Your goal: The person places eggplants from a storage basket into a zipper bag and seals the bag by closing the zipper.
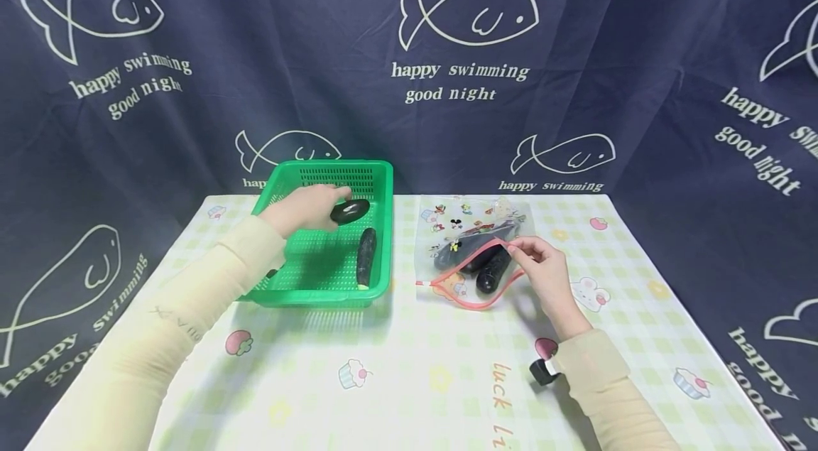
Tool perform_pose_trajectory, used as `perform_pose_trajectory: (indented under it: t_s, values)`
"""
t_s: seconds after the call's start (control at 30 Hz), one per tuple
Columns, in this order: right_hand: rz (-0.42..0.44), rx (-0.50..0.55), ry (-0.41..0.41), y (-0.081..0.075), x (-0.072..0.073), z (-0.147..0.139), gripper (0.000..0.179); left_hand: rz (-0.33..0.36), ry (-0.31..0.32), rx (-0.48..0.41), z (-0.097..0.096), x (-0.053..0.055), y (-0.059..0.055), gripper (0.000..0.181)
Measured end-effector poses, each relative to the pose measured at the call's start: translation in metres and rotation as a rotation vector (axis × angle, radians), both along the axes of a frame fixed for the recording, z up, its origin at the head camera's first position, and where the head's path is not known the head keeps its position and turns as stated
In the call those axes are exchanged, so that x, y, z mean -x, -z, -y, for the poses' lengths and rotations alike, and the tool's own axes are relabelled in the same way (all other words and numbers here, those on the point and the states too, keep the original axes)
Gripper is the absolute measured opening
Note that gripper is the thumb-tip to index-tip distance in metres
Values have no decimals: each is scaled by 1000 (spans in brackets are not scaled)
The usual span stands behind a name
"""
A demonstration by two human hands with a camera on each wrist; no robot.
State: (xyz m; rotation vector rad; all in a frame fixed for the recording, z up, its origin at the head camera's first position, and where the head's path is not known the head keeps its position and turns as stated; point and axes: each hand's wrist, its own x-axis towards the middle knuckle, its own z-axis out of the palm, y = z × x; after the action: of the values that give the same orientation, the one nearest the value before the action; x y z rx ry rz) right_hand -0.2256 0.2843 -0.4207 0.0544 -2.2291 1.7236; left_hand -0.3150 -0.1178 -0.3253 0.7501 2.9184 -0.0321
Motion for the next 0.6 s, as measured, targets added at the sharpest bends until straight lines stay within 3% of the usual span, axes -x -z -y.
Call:
perform_pose_trajectory:
  t_s: [0.6]
  values:
    - [-1, 11, 26, 7, 1, 0, 10, -97, 1, -62, -20, -23, -19, 60]
